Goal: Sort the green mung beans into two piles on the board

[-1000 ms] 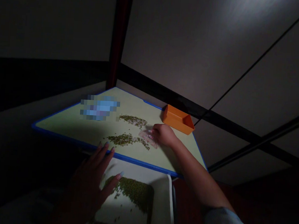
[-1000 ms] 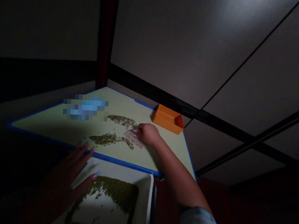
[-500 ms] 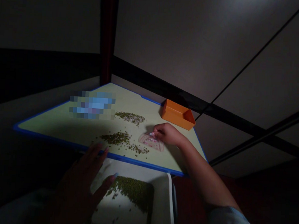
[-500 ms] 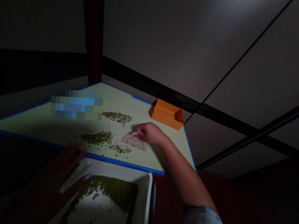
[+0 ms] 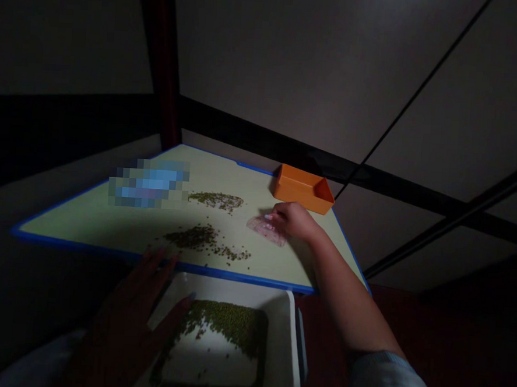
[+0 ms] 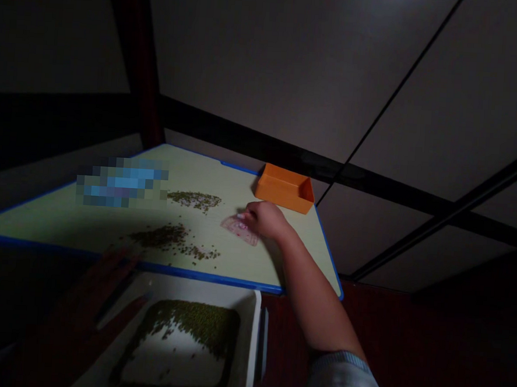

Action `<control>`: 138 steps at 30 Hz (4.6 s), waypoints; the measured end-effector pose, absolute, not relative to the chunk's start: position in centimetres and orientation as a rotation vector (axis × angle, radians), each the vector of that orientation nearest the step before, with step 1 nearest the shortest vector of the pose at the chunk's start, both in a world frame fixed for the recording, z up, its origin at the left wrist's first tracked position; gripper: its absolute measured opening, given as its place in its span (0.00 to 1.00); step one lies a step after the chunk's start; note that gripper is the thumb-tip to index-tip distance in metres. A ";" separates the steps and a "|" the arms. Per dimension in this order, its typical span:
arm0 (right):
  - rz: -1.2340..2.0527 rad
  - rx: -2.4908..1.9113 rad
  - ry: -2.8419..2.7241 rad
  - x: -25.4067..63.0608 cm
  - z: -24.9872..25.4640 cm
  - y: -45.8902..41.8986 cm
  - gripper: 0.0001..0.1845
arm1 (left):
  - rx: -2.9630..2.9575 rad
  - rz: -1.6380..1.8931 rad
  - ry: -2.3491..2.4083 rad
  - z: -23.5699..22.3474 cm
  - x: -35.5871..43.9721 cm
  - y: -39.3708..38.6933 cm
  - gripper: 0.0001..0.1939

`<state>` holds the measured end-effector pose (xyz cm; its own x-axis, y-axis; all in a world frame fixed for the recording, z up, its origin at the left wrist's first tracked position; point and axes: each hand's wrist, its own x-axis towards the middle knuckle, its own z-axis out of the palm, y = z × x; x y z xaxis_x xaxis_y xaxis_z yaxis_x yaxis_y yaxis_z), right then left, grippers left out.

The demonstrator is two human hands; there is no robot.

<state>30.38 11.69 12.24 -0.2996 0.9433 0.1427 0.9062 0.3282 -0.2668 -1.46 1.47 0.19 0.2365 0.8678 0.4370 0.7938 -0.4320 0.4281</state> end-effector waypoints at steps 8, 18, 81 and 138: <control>1.113 -1.244 -2.407 31.1 14.1 9.9 0.10 | 2.367 0.917 1.629 0.9 -1.5 1.3 0.33; 1.114 -1.226 -2.520 29.5 13.4 9.3 0.10 | 2.375 0.886 1.657 1.8 -1.0 1.2 0.32; 0.911 -1.276 -2.411 27.6 11.3 9.7 0.12 | 2.349 0.964 1.719 1.3 -0.7 0.7 0.31; 0.807 -1.078 -2.324 24.4 10.4 9.7 0.17 | 2.340 0.939 1.718 1.2 -0.8 1.2 0.34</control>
